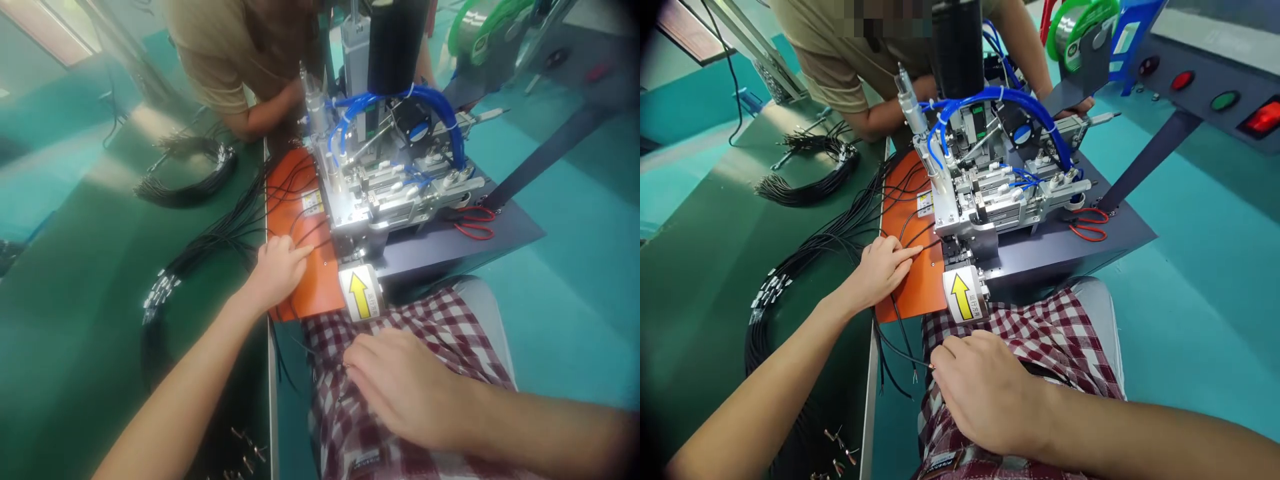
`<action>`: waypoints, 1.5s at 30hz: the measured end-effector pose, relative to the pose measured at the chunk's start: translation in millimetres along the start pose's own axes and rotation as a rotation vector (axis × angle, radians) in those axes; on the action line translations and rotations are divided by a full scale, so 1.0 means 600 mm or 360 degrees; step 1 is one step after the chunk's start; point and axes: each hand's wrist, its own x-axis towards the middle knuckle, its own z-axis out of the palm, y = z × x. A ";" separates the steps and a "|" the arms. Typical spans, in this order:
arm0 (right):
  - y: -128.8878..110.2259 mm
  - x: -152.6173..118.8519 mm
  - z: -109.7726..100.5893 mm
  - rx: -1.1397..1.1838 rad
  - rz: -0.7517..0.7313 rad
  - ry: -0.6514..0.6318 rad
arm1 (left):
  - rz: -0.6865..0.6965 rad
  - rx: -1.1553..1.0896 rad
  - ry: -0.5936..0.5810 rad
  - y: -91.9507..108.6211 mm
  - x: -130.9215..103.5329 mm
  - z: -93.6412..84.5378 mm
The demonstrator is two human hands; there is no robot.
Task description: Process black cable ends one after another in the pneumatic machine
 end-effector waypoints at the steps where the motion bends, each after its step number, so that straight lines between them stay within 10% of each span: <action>1: 0.001 0.004 -0.005 -0.0103 -0.0081 0.0023 | 0.0002 -0.0024 0.0028 -0.005 0.000 -0.008; 6: 0.008 0.017 -0.024 -0.0157 -0.0128 0.0166 | 0.0006 -0.0414 0.0390 0.010 -0.033 -0.085; 11: 0.016 0.023 -0.051 0.0093 -0.0057 0.0384 | 0.0343 -0.0410 -0.0073 0.096 -0.094 -0.127; 20: 0.053 0.025 -0.055 0.1554 0.0537 0.0341 | -0.0192 -0.1351 -0.0337 0.146 -0.123 -0.056; 37: 0.075 0.017 -0.045 0.1536 0.0664 0.0578 | -0.0065 -0.1409 0.0146 0.169 -0.102 -0.015; 45: 0.068 0.032 -0.056 0.1677 0.0815 0.0529 | -0.0135 -0.1516 0.0077 0.182 -0.099 -0.011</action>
